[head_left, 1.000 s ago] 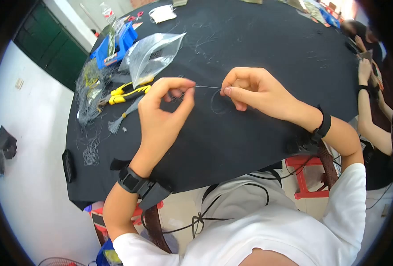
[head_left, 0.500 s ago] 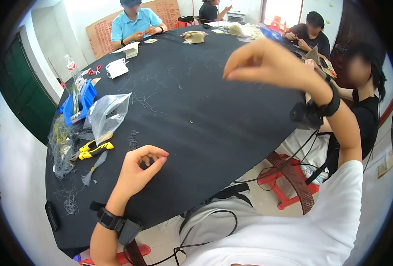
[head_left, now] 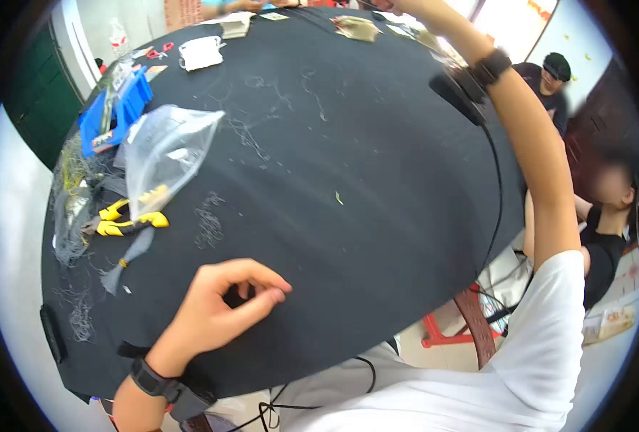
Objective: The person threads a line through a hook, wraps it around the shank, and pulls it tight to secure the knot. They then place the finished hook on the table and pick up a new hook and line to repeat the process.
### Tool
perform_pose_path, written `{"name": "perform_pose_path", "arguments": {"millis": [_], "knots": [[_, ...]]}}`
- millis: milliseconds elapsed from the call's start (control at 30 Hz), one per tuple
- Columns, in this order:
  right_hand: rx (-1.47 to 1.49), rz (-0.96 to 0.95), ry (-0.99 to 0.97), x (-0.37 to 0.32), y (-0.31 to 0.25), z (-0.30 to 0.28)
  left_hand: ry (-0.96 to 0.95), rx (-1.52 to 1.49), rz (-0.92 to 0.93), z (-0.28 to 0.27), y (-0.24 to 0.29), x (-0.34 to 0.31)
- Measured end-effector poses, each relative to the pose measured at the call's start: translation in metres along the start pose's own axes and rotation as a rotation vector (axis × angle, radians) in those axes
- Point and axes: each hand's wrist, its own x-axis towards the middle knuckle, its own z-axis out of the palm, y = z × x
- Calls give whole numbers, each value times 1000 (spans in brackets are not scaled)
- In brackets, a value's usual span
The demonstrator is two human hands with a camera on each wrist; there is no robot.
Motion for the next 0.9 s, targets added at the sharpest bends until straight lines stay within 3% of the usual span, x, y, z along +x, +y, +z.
{"name": "perform_pose_path", "arguments": {"millis": [100,267,300,400,433,567,633,700,833,900], "knots": [[158,-35,122,67,14,29,-34,-15,-15,-5,5,1],[216,-59,84,141,51,31,-94,-40,-35,-11,5,5],[254,-40,107,130,44,19,-100,-59,-75,-13,6,5],[142,74,-85,92,29,-31,-104,-157,-109,-16,5,9],[-92,157,-53,61,12,-44,-114,-226,-160,-18,7,8],[-71,191,-213,8,47,-105,-115,-388,-263,-24,8,13],[-68,227,-168,-15,72,-130,-212,-398,-312,-32,11,17],[-156,249,-121,-38,115,-152,-179,-440,-362,-33,15,18],[-515,-216,76,-59,196,-175,-160,-456,-412,-30,20,24],[-682,-184,210,-63,238,-190,-165,-418,-420,-29,21,29]]}}
